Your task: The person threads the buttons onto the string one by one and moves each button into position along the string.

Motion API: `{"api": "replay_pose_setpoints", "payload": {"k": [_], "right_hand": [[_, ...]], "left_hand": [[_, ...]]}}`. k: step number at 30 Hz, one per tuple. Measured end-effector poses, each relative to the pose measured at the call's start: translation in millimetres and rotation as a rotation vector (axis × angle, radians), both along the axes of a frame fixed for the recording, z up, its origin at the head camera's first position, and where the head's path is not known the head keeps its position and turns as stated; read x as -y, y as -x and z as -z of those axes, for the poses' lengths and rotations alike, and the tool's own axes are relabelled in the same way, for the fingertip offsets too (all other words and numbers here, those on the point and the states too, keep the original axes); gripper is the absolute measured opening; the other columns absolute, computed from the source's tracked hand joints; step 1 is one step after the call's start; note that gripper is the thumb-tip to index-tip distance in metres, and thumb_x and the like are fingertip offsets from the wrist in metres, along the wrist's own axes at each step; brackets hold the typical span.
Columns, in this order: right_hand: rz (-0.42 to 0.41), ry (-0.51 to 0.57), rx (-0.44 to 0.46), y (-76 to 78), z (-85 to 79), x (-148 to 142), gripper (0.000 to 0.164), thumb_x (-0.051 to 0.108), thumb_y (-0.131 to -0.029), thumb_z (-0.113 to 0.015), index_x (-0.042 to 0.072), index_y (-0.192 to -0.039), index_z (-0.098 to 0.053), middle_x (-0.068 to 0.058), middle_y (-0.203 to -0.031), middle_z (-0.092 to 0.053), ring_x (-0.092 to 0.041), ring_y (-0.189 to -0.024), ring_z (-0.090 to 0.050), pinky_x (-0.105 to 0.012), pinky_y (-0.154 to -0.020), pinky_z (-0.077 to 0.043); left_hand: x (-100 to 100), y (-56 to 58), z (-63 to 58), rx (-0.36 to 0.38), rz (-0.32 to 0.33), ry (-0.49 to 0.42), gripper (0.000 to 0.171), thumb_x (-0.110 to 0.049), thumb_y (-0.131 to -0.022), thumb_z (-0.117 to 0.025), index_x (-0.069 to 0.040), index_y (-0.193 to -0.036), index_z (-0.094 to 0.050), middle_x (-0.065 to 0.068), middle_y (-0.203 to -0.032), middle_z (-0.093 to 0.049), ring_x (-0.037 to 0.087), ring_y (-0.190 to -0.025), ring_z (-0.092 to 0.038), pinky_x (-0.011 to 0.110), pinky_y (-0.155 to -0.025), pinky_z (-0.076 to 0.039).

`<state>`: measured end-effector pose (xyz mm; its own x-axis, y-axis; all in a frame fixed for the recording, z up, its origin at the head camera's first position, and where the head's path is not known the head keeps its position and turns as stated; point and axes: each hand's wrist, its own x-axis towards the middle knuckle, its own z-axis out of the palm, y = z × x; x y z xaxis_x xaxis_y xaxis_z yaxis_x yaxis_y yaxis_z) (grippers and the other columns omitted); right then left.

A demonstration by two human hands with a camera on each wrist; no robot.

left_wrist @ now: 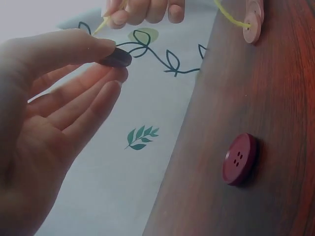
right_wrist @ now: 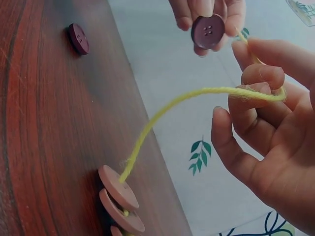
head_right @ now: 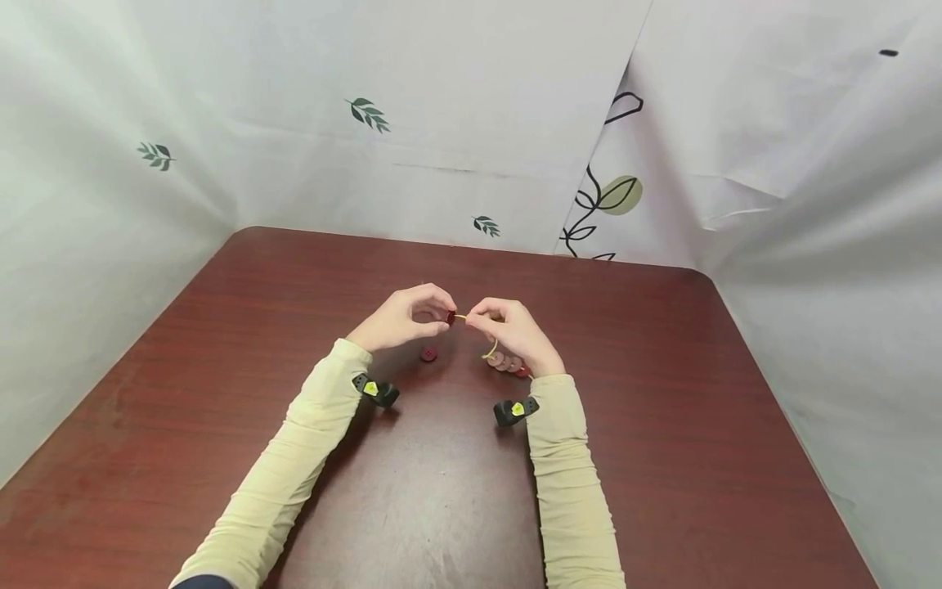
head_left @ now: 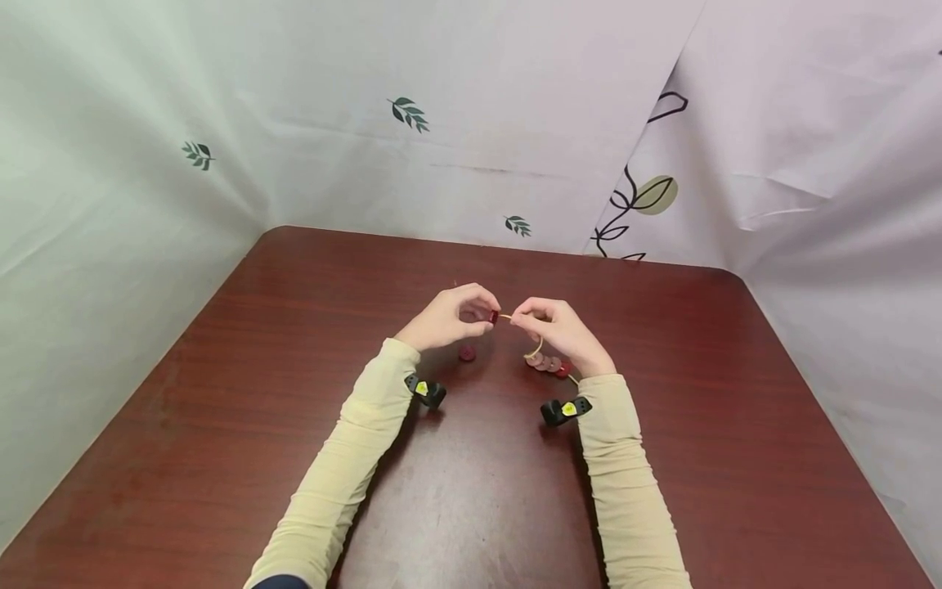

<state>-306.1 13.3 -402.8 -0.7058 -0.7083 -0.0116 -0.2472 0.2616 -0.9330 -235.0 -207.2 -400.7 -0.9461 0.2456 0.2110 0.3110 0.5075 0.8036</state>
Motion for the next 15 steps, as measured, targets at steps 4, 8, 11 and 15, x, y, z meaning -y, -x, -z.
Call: {"api": "replay_pose_setpoints", "payload": {"k": [4,8,11,15], "right_hand": [[-0.003,-0.026,-0.001,-0.6,-0.7,2,0.025,0.025,-0.094,-0.063,0.001,-0.102,-0.066,-0.013,-0.063,-0.045,-0.017,-0.059,-0.045,-0.035,-0.058,-0.041],[0.004,-0.058,0.024,-2.9,-2.8,4,0.024,0.024,-0.095,-0.062,0.001,-0.104,-0.066,-0.005,-0.063,-0.045,-0.025,-0.057,-0.042,-0.033,-0.051,-0.036],[0.002,-0.065,0.048,-6.9,-8.4,6,0.025,0.021,-0.095,-0.061,-0.002,-0.105,-0.065,-0.003,-0.064,-0.045,-0.028,-0.057,-0.04,-0.033,-0.049,-0.033],[-0.011,-0.072,0.044,-16.6,-22.3,6,0.026,0.018,-0.096,-0.06,-0.006,-0.106,-0.063,-0.005,-0.063,-0.044,-0.017,-0.05,-0.037,-0.03,-0.046,-0.032]], "left_hand": [[-1,-0.6,-1.0,0.005,0.006,-0.039,0.029,-0.002,-0.085,-0.071,-0.007,-0.111,-0.061,0.01,-0.106,-0.067,0.021,-0.102,-0.066,0.037,-0.091,-0.055],[0,-1.7,-1.4,0.013,0.007,-0.055,0.029,-0.003,-0.085,-0.071,-0.008,-0.112,-0.06,0.009,-0.107,-0.067,0.021,-0.103,-0.065,0.038,-0.092,-0.055],[0,-2.3,-1.7,0.02,0.008,-0.055,0.03,-0.003,-0.085,-0.071,-0.009,-0.113,-0.06,0.008,-0.108,-0.067,0.02,-0.104,-0.065,0.039,-0.093,-0.054],[0,-2.7,-3.3,0.028,0.013,-0.063,0.031,-0.003,-0.085,-0.071,-0.008,-0.113,-0.06,0.009,-0.109,-0.067,0.022,-0.105,-0.065,0.04,-0.094,-0.054]]}}
